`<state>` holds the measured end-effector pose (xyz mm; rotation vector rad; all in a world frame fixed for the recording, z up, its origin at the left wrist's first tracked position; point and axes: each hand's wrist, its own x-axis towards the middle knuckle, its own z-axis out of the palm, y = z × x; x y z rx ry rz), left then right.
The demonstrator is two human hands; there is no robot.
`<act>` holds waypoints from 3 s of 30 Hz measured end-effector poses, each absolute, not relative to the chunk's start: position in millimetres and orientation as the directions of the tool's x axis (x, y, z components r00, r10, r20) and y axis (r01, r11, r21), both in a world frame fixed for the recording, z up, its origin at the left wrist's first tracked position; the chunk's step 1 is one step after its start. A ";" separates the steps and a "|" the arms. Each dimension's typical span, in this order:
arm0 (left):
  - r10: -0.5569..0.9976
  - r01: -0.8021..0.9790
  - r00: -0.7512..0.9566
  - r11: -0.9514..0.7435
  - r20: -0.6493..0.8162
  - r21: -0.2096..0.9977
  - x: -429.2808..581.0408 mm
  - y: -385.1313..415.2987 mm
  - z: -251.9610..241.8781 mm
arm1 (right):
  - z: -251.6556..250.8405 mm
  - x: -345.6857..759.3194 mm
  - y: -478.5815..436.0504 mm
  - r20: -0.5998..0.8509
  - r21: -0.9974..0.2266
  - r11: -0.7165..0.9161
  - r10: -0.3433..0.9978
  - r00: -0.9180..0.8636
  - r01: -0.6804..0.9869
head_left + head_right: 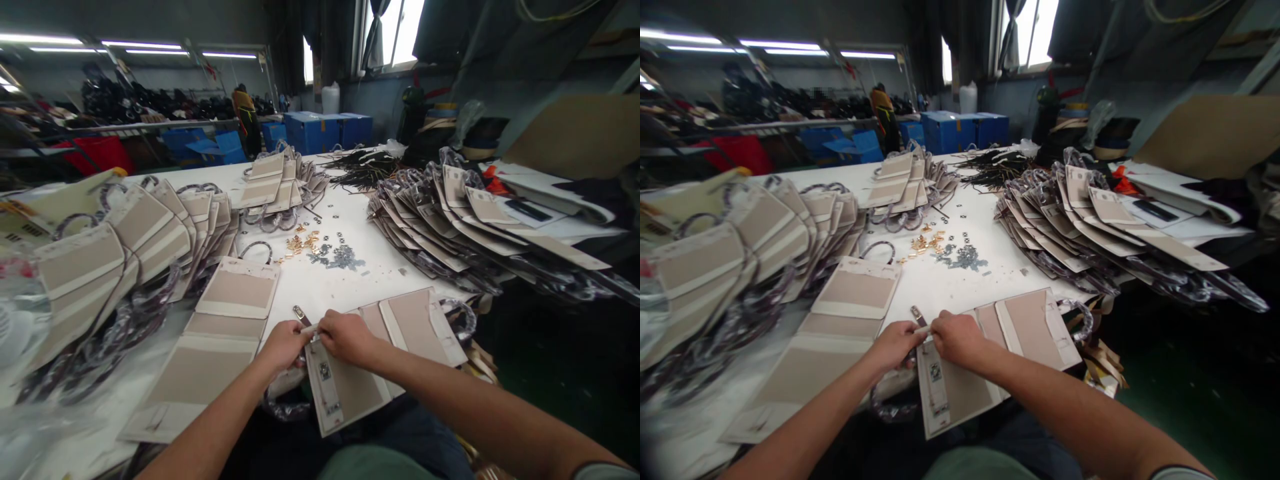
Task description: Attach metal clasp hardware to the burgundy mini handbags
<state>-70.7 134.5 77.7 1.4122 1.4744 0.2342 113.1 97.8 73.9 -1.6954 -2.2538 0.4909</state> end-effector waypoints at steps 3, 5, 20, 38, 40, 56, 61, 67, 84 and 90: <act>0.822 0.597 0.225 0.308 -0.523 0.741 -71.1 139.7 75.5 | 85.5 120.0 108.7 0.112 -0.692 0.238 0.968 -0.225 0.681; 0.807 0.579 0.232 0.333 -0.543 0.744 -72.8 145.1 72.8 | 98.6 124.5 113.6 0.234 -0.865 0.243 0.969 -0.074 0.440; 0.816 0.486 0.155 0.427 -0.556 0.763 -74.4 146.0 58.4 | 85.0 107.3 131.3 -0.030 -0.818 0.165 0.945 0.327 -0.551; 0.837 0.422 0.179 0.409 -0.517 0.809 -77.2 142.5 51.2 | 80.1 73.7 146.0 -0.012 -0.863 0.083 0.983 0.183 -0.498; 0.854 0.429 0.195 0.368 -0.483 0.825 -78.2 143.3 50.2 | 83.4 67.2 137.9 0.118 -0.950 0.136 0.990 0.081 -0.280; 0.879 0.453 0.199 0.309 -0.433 0.836 -79.1 136.5 51.7 | 99.4 66.0 132.9 0.218 -0.975 0.218 0.976 0.002 -0.044; 0.875 0.448 0.208 0.311 -0.436 0.838 -80.9 137.5 51.2 | 97.6 70.1 135.8 0.208 -0.977 0.206 0.978 -0.014 -0.055; 0.866 0.418 0.272 0.288 -0.421 0.862 -87.0 137.2 51.1 | 111.8 54.6 134.7 0.220 -0.975 0.215 0.967 -0.130 -0.046; 0.909 0.476 0.256 0.179 -0.330 0.861 -92.3 135.8 47.5 | 105.9 47.5 144.1 0.165 -0.973 0.202 0.947 -0.274 0.111; 0.896 0.440 0.253 0.230 -0.365 0.868 -90.8 133.3 45.8 | 117.1 61.4 132.7 0.280 -0.958 0.272 0.956 -0.091 -0.091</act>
